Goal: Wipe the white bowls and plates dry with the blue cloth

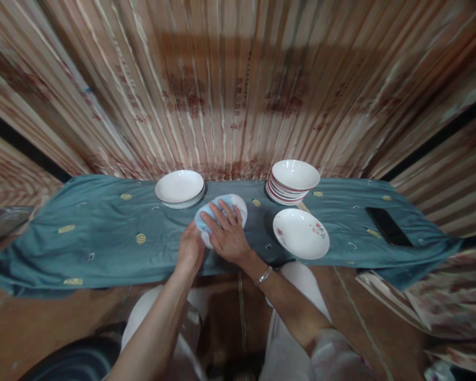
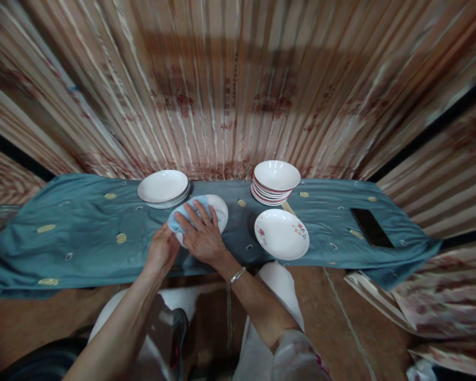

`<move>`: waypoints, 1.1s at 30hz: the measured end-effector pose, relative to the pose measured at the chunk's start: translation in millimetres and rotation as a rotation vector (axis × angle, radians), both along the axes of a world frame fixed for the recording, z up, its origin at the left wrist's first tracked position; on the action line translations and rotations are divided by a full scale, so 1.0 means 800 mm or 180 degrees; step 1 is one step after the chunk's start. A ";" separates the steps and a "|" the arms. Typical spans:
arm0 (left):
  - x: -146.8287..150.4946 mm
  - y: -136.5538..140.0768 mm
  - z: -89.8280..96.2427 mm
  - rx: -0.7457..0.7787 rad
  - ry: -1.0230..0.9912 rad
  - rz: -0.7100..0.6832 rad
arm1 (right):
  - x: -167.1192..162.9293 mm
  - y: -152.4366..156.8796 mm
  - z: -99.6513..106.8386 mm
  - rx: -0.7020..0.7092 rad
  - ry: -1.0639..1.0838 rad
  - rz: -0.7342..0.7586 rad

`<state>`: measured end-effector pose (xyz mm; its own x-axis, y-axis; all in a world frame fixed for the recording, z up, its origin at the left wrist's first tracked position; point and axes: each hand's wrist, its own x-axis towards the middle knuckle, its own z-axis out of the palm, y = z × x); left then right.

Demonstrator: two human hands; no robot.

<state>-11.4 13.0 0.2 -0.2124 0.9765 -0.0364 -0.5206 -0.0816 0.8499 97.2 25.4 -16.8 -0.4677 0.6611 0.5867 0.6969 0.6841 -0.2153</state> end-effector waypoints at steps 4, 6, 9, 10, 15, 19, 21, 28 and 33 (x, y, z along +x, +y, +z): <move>0.000 0.001 0.002 -0.0033 0.0001 0.0036 | 0.009 0.009 0.002 0.0102 0.0110 -0.0083; 0.000 0.001 0.001 -0.0126 0.0000 0.0026 | 0.014 0.012 0.003 0.0046 0.0262 -0.0178; -0.001 -0.001 0.000 -0.0269 -0.0008 0.0029 | 0.019 0.018 0.001 -0.0130 0.0624 -0.0339; -0.001 -0.001 0.000 -0.0292 -0.0005 0.0063 | 0.021 0.021 -0.001 -0.0210 0.0786 -0.0388; -0.003 -0.005 0.000 -0.0356 0.0006 0.0215 | 0.028 0.038 -0.019 -0.0728 0.1870 -0.0597; -0.005 -0.006 -0.002 -0.0406 0.0035 0.0204 | 0.034 0.048 -0.038 -0.1133 0.2657 -0.0594; -0.007 -0.005 -0.003 -0.0386 0.0031 0.0191 | 0.036 0.049 -0.049 -0.1398 0.3010 -0.0596; -0.008 -0.003 -0.004 -0.0412 -0.0018 0.0178 | 0.036 0.048 -0.072 -0.1882 0.3418 -0.0839; -0.001 -0.003 -0.005 -0.0285 0.0007 0.0159 | 0.031 0.047 -0.052 -0.1400 0.3039 -0.0777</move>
<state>-12.1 10.8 -3.8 -0.2610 0.9575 -0.1225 -0.5160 -0.0312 0.8560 122.1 63.3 -58.5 0.2304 0.9163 0.3276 0.2180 0.2795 -0.9351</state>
